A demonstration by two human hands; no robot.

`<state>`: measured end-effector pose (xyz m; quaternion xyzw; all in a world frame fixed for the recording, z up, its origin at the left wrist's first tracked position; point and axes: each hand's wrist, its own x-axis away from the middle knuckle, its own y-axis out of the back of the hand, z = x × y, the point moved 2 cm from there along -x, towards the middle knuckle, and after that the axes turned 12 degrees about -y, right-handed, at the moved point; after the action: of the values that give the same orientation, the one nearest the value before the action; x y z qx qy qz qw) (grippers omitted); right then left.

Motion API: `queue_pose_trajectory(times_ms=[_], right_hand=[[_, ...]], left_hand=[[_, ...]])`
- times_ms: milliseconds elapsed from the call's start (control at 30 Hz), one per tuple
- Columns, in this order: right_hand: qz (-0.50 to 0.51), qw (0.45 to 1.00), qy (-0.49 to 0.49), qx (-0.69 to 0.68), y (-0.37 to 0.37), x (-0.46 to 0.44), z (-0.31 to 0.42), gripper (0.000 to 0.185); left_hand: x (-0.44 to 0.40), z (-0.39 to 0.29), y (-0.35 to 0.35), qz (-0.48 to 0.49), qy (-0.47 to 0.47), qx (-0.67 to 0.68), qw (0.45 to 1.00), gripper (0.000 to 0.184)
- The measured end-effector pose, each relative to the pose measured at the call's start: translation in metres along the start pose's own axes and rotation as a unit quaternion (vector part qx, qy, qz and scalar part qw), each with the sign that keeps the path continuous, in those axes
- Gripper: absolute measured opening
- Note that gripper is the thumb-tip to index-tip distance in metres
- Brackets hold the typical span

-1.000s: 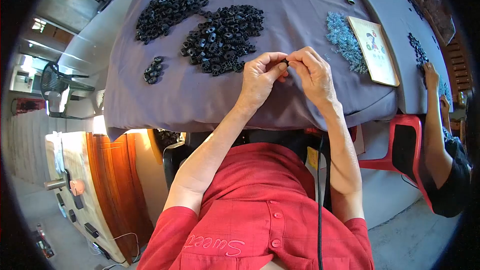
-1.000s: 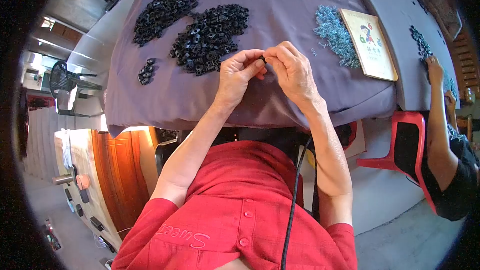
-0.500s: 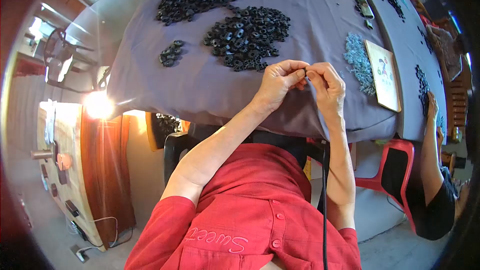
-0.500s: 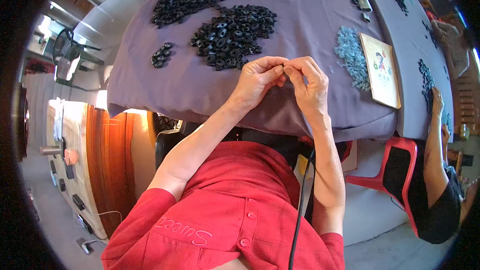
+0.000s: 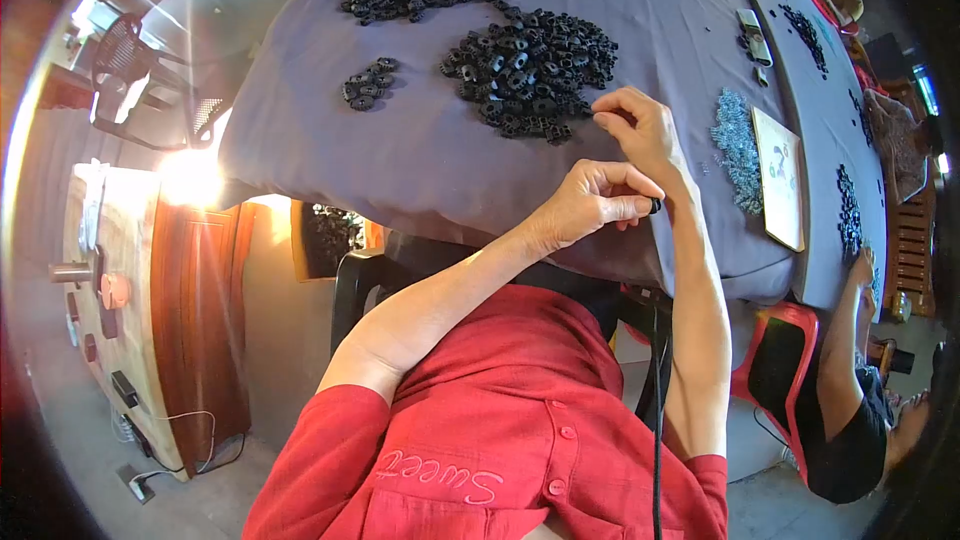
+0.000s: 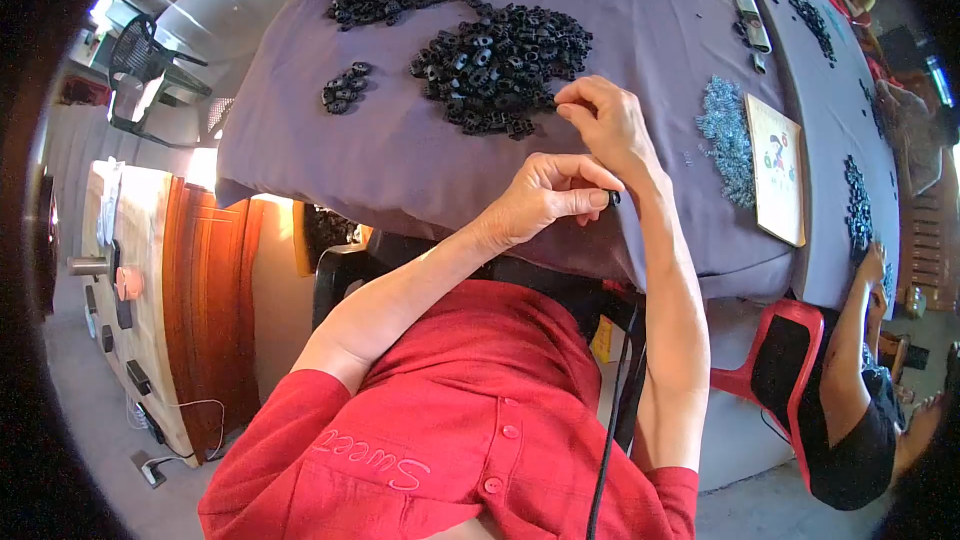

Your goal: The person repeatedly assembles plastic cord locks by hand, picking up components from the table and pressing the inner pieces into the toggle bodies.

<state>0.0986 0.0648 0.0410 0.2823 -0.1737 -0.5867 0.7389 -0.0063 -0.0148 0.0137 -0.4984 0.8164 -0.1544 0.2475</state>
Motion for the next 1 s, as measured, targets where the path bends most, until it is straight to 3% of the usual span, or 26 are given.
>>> queue_pose_trajectory(times_ms=[67,433,533,600,767,867,1000], right_hand=[[-0.014,0.998,0.039,0.05,-0.008,-0.006,0.0,0.011],[0.009,0.989,0.052,0.138,-0.008,-0.008,0.001,0.012],[-0.028,0.998,-0.048,-0.017,-0.002,0.001,-0.01,0.013],[-0.078,0.977,-0.047,-0.192,0.001,0.01,-0.028,0.018],[-0.122,0.946,-0.133,-0.269,0.027,0.051,-0.044,0.014],[-0.168,0.892,-0.13,-0.398,0.02,0.066,-0.05,0.012],[-0.17,0.872,-0.139,-0.437,0.024,0.074,-0.04,0.009]], left_hand=[[0.001,0.0,0.002,-0.012,0.001,0.026,1.0,0.015],[0.0,0.003,0.005,-0.026,-0.003,0.069,0.997,0.014],[-0.002,0.005,0.005,-0.054,0.013,0.106,0.993,0.015],[-0.007,0.005,0.006,-0.079,0.014,0.102,0.992,0.015],[-0.041,0.007,0.003,-0.084,-0.016,0.043,0.995,0.013],[-0.047,0.017,0.001,-0.076,-0.028,0.015,0.997,0.012],[-0.039,0.019,-0.001,-0.073,-0.028,-0.028,0.997,0.013]])
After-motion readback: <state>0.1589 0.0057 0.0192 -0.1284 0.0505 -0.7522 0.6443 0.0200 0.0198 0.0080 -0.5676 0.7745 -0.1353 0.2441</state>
